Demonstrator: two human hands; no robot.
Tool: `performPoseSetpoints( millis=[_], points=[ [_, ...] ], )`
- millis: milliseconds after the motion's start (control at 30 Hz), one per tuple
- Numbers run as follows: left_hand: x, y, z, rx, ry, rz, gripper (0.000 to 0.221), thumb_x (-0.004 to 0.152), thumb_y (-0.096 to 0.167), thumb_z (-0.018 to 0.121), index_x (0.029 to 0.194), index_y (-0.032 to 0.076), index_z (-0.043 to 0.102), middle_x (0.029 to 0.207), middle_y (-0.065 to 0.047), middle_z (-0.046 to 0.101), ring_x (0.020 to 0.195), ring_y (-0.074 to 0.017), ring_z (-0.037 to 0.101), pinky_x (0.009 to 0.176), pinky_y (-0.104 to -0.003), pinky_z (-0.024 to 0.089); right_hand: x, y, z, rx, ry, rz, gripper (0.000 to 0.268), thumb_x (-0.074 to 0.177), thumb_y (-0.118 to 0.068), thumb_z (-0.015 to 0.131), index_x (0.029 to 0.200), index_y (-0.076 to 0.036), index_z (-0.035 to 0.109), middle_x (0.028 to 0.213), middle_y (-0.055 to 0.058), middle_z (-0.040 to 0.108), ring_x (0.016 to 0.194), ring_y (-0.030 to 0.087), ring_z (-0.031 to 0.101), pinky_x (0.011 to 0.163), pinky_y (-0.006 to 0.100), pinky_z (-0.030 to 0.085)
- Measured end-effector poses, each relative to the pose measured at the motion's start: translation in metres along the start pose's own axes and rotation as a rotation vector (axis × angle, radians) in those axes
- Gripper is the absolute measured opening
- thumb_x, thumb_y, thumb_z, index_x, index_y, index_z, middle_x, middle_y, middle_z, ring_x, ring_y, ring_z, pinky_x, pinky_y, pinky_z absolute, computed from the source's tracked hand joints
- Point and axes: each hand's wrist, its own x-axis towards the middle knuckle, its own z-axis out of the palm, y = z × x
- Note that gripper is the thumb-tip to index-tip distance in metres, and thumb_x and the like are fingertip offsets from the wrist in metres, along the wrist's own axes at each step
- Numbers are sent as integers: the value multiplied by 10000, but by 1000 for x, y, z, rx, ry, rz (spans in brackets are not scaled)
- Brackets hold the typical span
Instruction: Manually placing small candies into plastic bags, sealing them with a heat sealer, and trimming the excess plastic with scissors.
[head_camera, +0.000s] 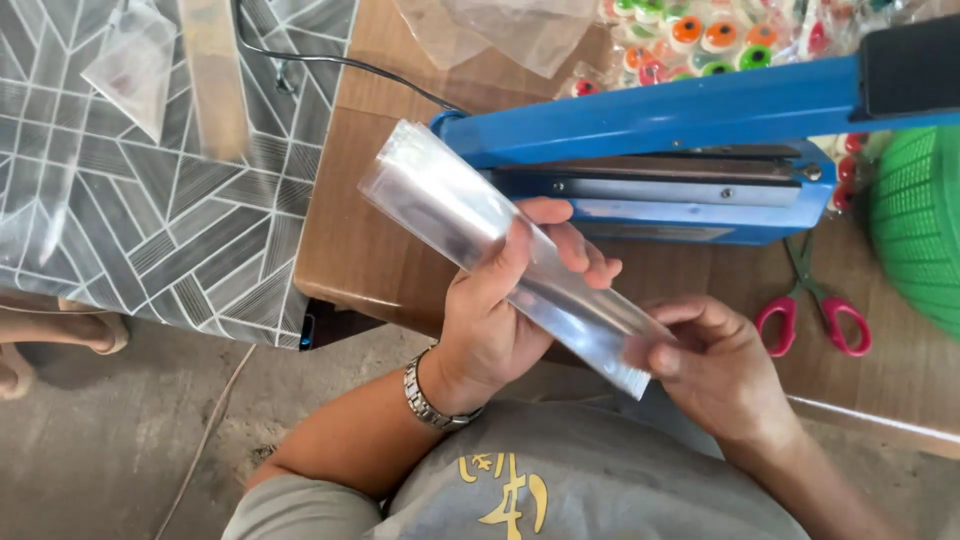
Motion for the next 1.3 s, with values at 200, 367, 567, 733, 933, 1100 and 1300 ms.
performPoseSetpoints(
  millis=[200, 367, 567, 733, 933, 1100, 1300],
  points=[
    [3, 1, -4, 10, -63, 172, 283, 1166, 239, 488, 1358, 44, 559, 1050, -104, 619, 977, -261, 622, 1083, -491, 537, 1, 3, -9, 121, -181, -21, 585, 734, -79, 913, 1255, -4, 660, 933, 213, 747, 703, 277, 747, 648, 343, 655],
    [-1, -4, 1, 78, -70, 137, 288, 1127, 203, 594, 1378, 71, 545, 1073, -110, 576, 1009, -261, 588, 1105, -511, 526, 7, 12, -6, 203, -197, -40, 499, 781, -2, 855, 1229, 23, 638, 762, 289, 697, 631, 298, 727, 609, 359, 638],
    [0, -10, 11, 116, -79, 90, 188, 1105, 195, 629, 1275, 124, 587, 1000, -50, 528, 945, -208, 576, 1080, -486, 525, 13, 9, 2, 100, -156, -61, 481, 743, -28, 871, 1157, 43, 637, 821, 245, 727, 596, 274, 728, 542, 335, 662],
    [1, -13, 16, 141, -49, 130, 209, 1065, 221, 685, 1214, 129, 571, 972, -55, 507, 910, -205, 559, 1055, -483, 540, 18, 9, 3, 34, -110, -29, 392, 769, -33, 869, 1096, 41, 665, 800, 193, 732, 645, 229, 734, 595, 303, 676],
    [-3, -16, 4, 151, -154, 143, 304, 1088, 153, 653, 1357, 112, 520, 1119, -60, 553, 1030, -215, 589, 1203, -544, 464, 18, 16, 12, 50, -10, 44, 248, 780, 32, 820, 997, -10, 705, 777, 153, 725, 590, 215, 673, 450, 296, 565],
    [15, 15, 3, 181, -76, 440, 688, 1037, 112, 699, 1591, 141, 293, 1131, -149, 603, 957, -284, 639, 1051, -542, 599, 16, 25, -11, 102, 19, 93, 275, 811, 81, 755, 1030, -85, 745, 784, 182, 725, 587, 270, 635, 436, 334, 491],
    [21, 39, 4, 255, -100, 675, 644, 1076, 41, 635, 1578, 236, 282, 1239, -193, 567, 991, -302, 616, 1021, -516, 634, 15, 17, -13, 187, -58, 141, 263, 875, 48, 715, 1111, -68, 717, 877, 247, 711, 522, 325, 654, 416, 367, 549]
  ],
)
